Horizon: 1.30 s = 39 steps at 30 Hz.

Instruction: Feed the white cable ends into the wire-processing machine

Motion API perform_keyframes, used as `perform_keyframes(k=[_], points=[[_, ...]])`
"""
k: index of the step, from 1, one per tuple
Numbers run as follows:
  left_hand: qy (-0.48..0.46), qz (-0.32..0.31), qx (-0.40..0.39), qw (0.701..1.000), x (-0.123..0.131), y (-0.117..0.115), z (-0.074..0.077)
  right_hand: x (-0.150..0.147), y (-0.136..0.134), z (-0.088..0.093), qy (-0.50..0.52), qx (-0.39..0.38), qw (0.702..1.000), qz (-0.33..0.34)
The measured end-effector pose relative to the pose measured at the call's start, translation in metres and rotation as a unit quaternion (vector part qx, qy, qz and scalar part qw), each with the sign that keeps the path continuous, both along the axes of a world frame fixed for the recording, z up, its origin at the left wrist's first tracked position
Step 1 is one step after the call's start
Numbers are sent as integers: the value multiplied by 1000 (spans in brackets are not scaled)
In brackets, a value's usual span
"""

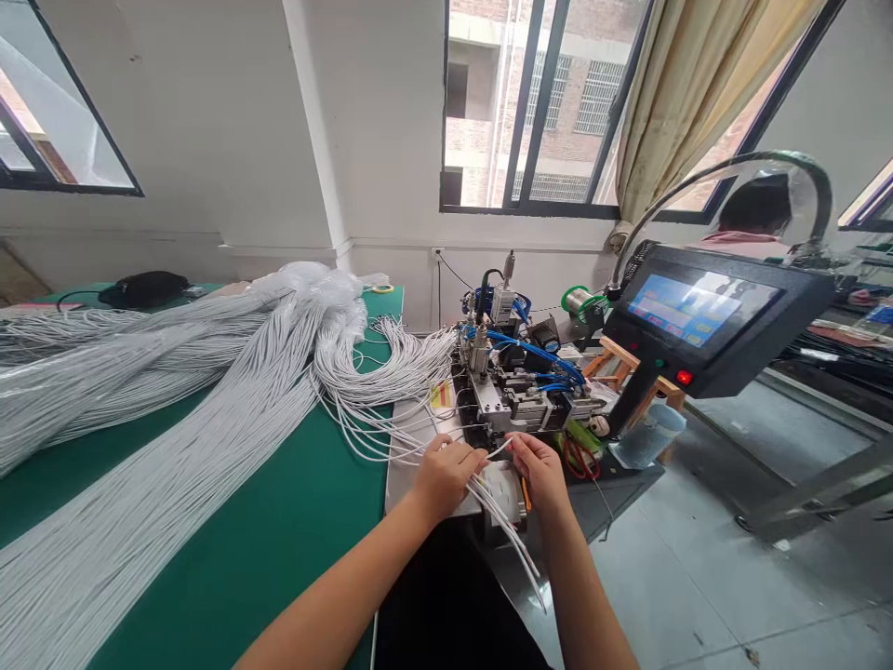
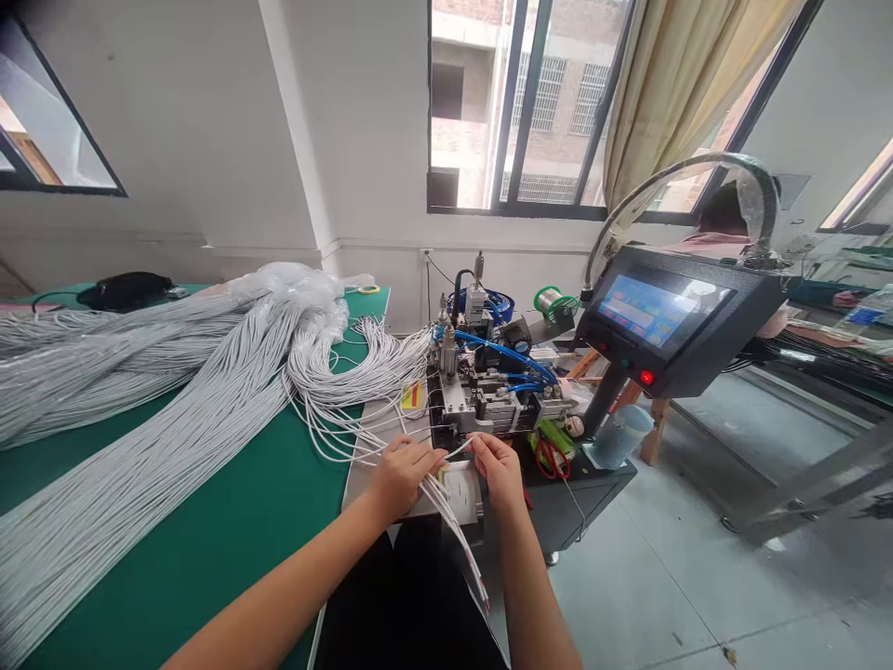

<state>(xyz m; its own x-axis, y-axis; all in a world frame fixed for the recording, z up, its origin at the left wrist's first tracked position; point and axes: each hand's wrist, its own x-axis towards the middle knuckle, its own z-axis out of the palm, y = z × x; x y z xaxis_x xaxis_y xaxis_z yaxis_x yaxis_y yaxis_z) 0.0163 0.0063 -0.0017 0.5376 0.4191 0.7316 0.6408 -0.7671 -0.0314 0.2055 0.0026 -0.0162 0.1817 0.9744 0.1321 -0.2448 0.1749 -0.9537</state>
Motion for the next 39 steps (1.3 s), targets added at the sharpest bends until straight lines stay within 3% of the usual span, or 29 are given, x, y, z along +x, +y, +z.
perform_keyframes(k=[14, 17, 23, 26, 39], points=[[67, 76, -97, 990, 5, 1, -1, 13, -4, 19, -168, -35, 980, 99], [88, 72, -126, 986, 5, 1, -1, 16, -2, 18, -231, -28, 971, 57], [105, 71, -170, 977, 4, 0, 3, 15, 2, 6, -389, -3, 921, -31], [106, 73, -181, 975, 4, -1, 5, 16, 6, -1, -397, 8, 917, -27], [120, 88, -209, 967, 4, 1, 7, 17, 21, -22, -287, 17, 955, 69]])
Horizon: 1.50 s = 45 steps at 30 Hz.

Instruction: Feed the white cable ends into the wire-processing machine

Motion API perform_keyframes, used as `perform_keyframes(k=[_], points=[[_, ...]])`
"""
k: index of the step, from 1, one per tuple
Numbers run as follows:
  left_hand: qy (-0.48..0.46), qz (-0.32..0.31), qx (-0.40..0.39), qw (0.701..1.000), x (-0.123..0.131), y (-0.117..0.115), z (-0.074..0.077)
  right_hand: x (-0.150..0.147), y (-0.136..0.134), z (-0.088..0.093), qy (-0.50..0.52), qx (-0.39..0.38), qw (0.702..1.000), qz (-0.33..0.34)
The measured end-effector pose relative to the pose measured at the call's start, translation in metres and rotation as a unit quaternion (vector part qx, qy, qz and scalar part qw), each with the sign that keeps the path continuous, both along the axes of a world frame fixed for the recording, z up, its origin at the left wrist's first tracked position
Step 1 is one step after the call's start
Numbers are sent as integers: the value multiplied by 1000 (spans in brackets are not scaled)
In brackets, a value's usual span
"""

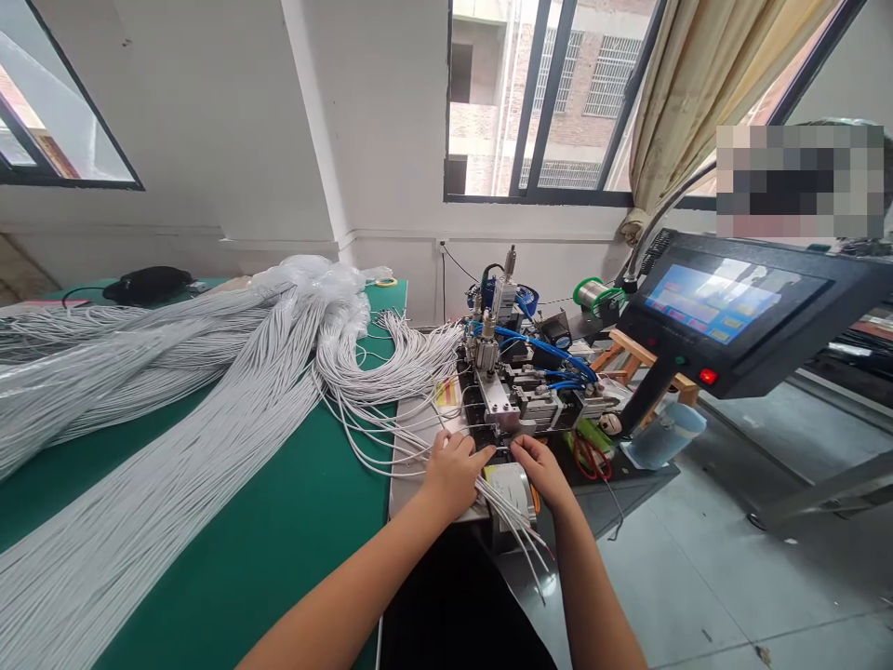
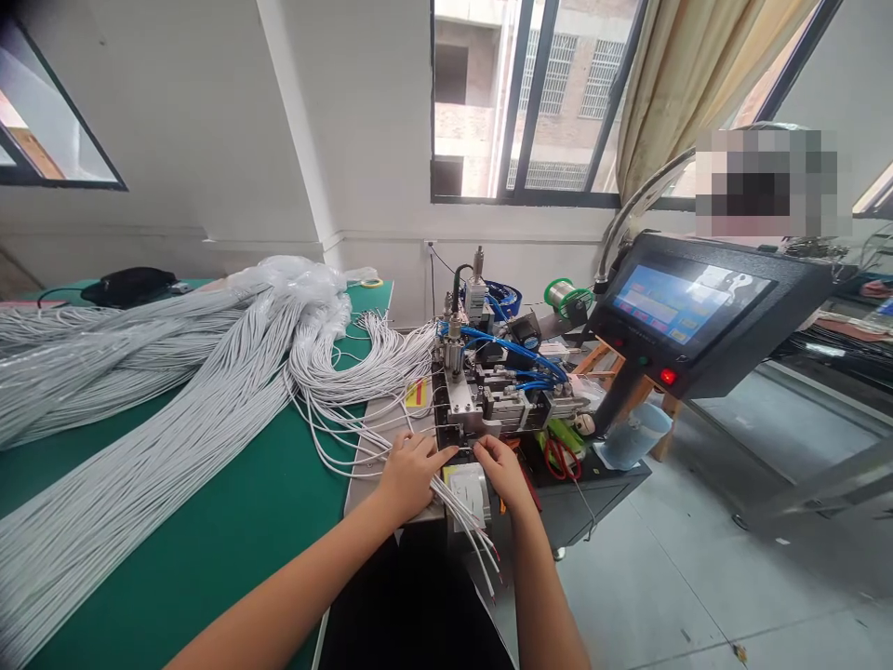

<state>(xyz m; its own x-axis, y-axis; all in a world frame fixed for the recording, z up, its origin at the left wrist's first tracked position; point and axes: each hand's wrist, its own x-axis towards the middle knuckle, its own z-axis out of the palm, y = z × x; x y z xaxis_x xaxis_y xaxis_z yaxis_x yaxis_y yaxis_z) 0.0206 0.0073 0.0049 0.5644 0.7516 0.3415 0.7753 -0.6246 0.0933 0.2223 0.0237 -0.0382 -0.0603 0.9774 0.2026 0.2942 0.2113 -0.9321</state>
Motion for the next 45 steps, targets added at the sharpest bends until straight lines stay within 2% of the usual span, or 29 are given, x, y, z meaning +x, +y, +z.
perform_keyframes(k=[2, 8, 15, 18, 21, 24, 31, 34, 36, 39, 42, 45], points=[[7, -1, -4, 1000, 0, 0, 1, -1, 2, 0, 14, 1, 1000, 10], [12, 1, 0, 1000, 0, 0, -1, -4, -2, 5, -29, 46, 998, -31], [22, 0, -12, 1000, 2, 0, -1, -6, -3, 7, -22, 48, 998, -43], [31, -5, -21, 999, 2, 1, 0, -5, 0, 4, 25, 13, 999, -23], [45, -6, -19, 999, 2, 1, 0, -4, 2, 1, 115, -66, 991, 5], [53, -6, -15, 998, 3, 2, -2, -7, 3, -2, 184, -127, 975, -10], [12, 4, -5, 1000, 2, 1, -3, -13, -1, -4, 222, -146, 964, -29], [-22, -2, 14, 1000, 0, 0, -3, -11, -10, -3, 183, -104, 976, -48], [-40, -5, 28, 999, -1, 0, -3, -8, -19, 2, 109, -58, 989, -84], [-56, -4, 36, 998, -1, -1, -4, -3, -35, 14, 2, -3, 991, -137], [-60, 11, 34, 998, 0, -1, -5, 2, -53, 30, -49, 11, 987, -153], [-76, 58, 47, 994, 1, -1, -6, 5, -70, 41, -65, 3, 986, -152]])
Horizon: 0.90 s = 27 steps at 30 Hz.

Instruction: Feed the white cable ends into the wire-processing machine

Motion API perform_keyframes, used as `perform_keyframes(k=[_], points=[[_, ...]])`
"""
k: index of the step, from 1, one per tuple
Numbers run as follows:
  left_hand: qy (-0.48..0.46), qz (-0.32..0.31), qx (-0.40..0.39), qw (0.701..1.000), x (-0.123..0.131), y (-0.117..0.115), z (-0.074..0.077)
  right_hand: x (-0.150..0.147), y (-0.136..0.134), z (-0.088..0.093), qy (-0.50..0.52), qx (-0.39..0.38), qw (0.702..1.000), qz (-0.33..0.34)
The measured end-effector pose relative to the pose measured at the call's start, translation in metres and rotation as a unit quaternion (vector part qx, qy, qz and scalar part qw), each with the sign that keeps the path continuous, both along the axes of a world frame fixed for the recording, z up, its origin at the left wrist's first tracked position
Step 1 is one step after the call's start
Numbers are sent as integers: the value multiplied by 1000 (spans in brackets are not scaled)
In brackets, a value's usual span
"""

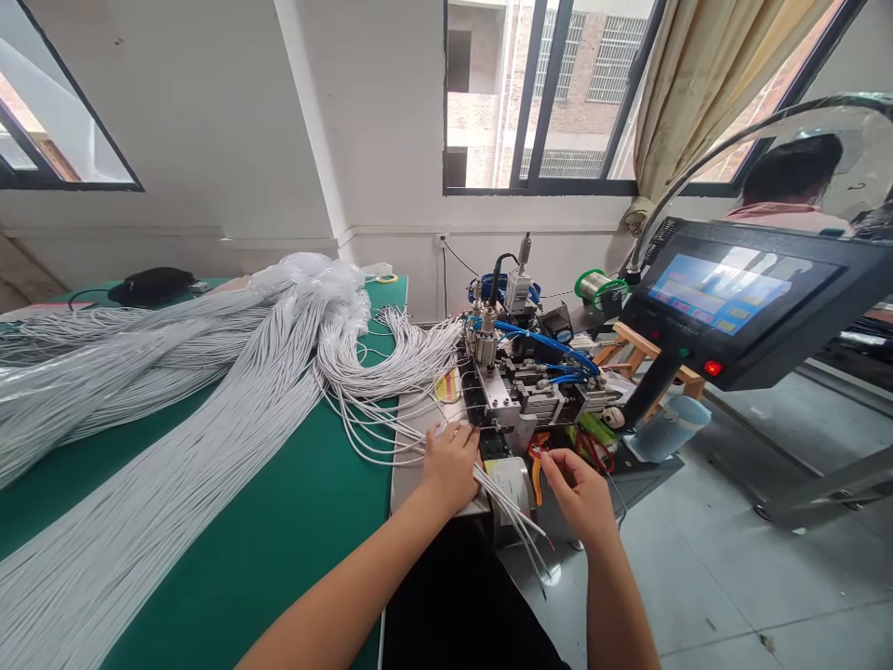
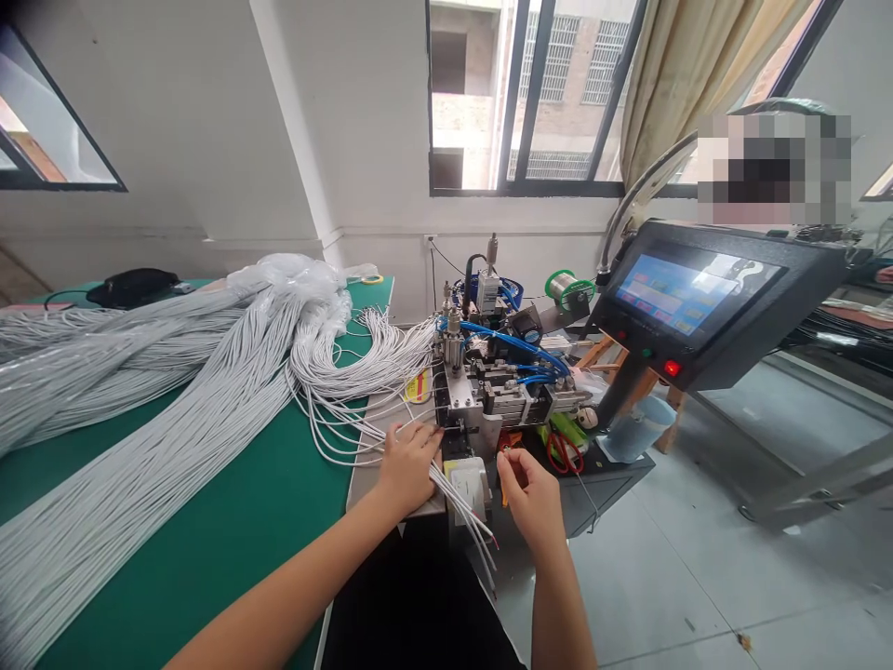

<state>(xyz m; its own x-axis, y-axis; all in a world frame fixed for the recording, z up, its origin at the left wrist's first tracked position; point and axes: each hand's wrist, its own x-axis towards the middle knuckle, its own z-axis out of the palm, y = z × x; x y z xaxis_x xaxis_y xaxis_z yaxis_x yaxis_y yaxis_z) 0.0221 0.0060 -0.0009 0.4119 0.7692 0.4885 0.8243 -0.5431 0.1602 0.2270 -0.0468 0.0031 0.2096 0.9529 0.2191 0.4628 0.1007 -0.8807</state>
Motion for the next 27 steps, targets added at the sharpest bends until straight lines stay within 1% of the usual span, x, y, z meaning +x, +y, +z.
perform_keyframes(k=[1, 3, 5, 6, 7, 9, 12, 14, 16, 19, 23, 25, 27], points=[[-7, 10, 6, 1000, 0, 0, 0, 0, -5, 2, 0, -2, 1000, 2], [-18, 7, 23, 1000, 0, -1, 1, -1, -14, 6, 4, -3, 1000, 3], [-28, -18, 40, 999, 0, -2, 3, -5, -21, 9, 16, -4, 1000, 10], [-33, -32, 48, 998, -1, -3, 4, -7, -24, 10, 30, -6, 999, 25], [-39, -46, 54, 997, -1, -3, 5, -10, -26, 12, 48, -11, 998, 50], [-52, -69, 59, 994, -2, -4, 7, -17, -30, 16, 88, -31, 988, 126], [-67, -102, 59, 991, -5, -3, 7, -30, -36, 24, 107, -70, 962, 242], [-67, -132, 54, 988, -6, -1, 4, -38, -39, 28, 88, -67, 951, 287], [-66, -148, 55, 985, -8, 0, 1, -43, -41, 29, 66, -41, 949, 304], [-64, -143, 56, 986, -8, 0, -2, -43, -38, 24, 72, -10, 958, 278], [-48, -165, 44, 984, -8, -1, 1, -36, -32, 14, 145, -7, 972, 185], [-36, -175, 42, 983, -9, -2, 3, -33, -29, 15, 123, 20, 983, 138], [-27, -175, 40, 983, -9, -2, 5, -32, -28, 17, 63, 58, 990, 111]])
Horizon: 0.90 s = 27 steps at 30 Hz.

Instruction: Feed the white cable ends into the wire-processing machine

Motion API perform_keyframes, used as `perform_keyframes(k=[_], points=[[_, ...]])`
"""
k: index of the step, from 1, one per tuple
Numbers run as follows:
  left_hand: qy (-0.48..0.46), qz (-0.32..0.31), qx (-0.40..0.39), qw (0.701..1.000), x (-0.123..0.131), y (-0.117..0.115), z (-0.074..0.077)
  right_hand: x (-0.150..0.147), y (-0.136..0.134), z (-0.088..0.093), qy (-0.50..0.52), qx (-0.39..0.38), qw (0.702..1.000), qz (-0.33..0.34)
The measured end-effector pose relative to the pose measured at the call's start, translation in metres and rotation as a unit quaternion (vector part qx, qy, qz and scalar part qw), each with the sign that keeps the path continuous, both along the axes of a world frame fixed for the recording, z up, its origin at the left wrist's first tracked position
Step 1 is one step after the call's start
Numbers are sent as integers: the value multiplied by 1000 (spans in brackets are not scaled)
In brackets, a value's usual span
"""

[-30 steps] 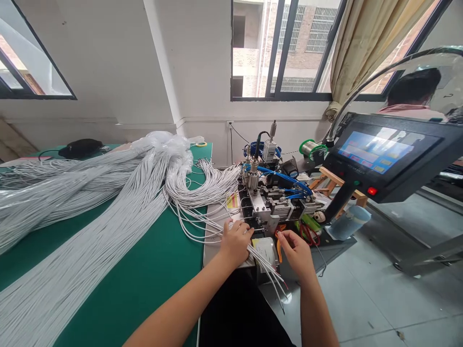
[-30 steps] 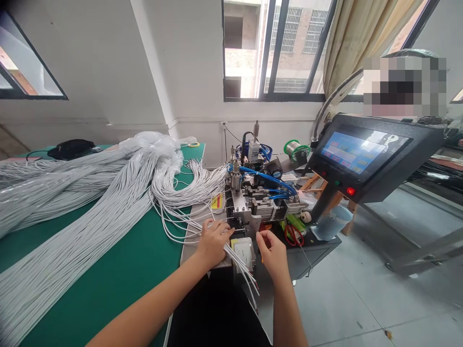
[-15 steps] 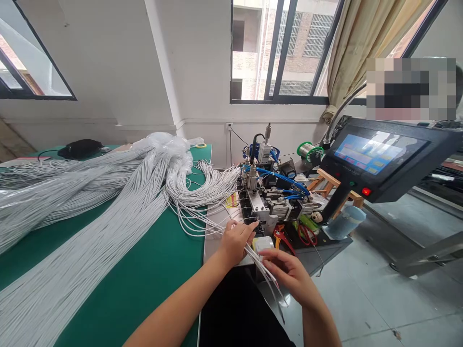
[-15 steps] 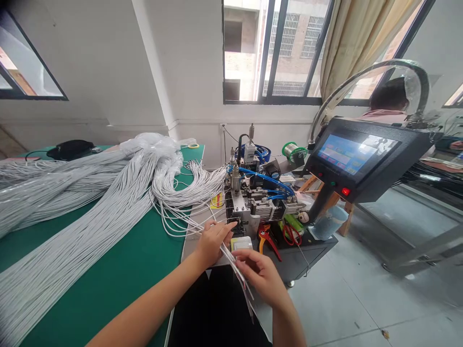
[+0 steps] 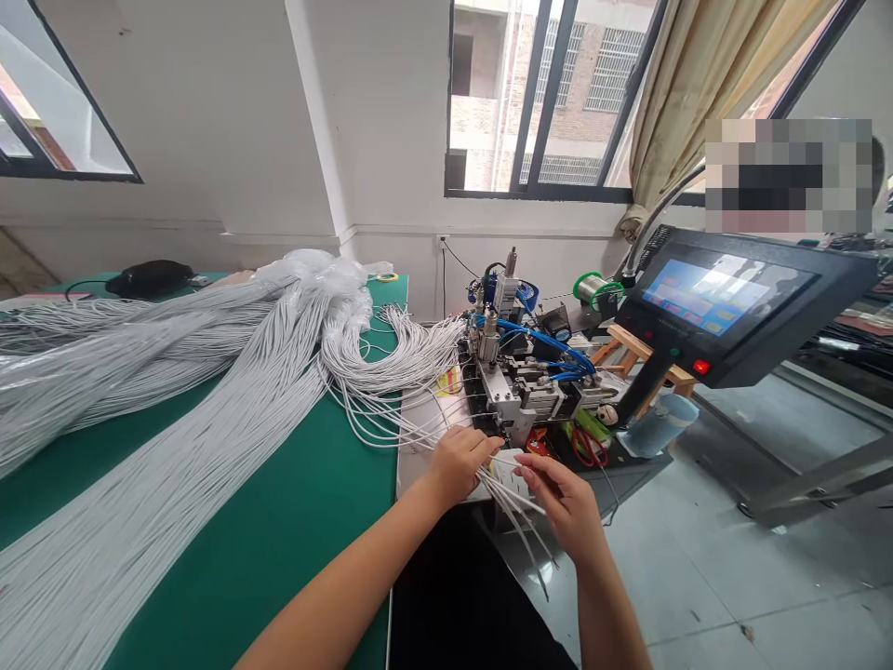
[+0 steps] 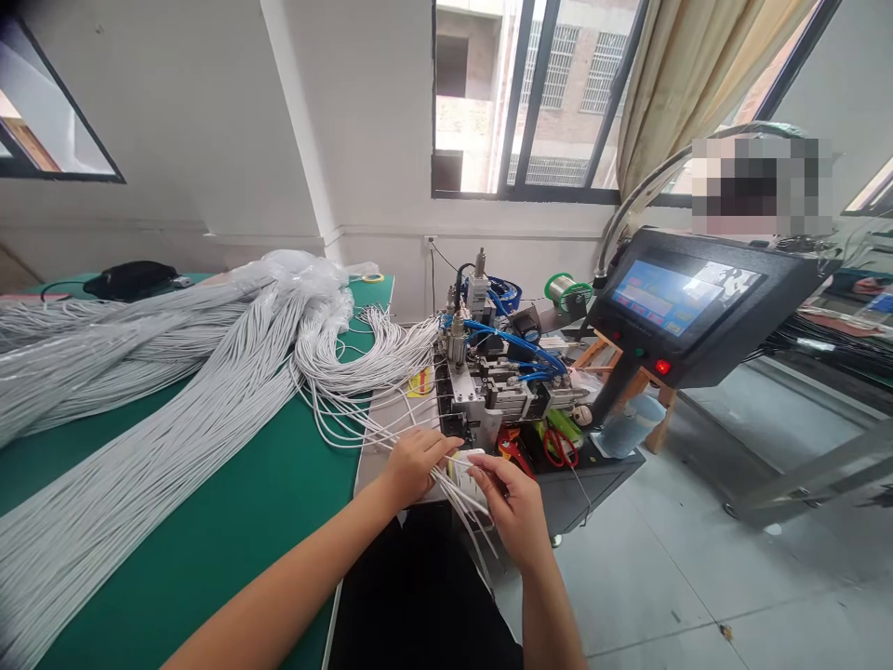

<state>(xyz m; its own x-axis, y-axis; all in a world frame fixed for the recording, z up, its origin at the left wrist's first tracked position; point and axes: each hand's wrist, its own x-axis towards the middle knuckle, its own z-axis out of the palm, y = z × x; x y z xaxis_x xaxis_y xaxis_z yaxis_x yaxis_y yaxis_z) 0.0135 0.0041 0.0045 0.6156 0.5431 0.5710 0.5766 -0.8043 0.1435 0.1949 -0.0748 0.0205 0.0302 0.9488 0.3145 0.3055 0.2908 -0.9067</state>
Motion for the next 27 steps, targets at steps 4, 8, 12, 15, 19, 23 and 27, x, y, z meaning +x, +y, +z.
perform_keyframes(k=[4, 8, 12, 15, 19, 23, 27], points=[[4, -2, 10, 1000, 1, 0, 1, -1, 6, 0, -63, 30, 997, -32], [-44, 6, 46, 998, 2, 0, 1, -3, 22, -8, 14, 9, 994, -110], [-90, 14, 64, 994, 1, 0, 0, -6, 37, -9, 89, -6, 983, -163], [-94, 15, 64, 993, 1, 1, -1, -9, 42, -6, 76, 4, 983, -165], [-84, 15, 58, 995, 2, 4, -5, -6, 46, -4, 45, 0, 993, -113], [-51, 36, 40, 997, 4, 6, -8, 4, 52, -5, 58, -52, 996, -41], [2, 64, 10, 998, 6, 7, -7, 13, 60, -10, 85, -97, 991, -17]])
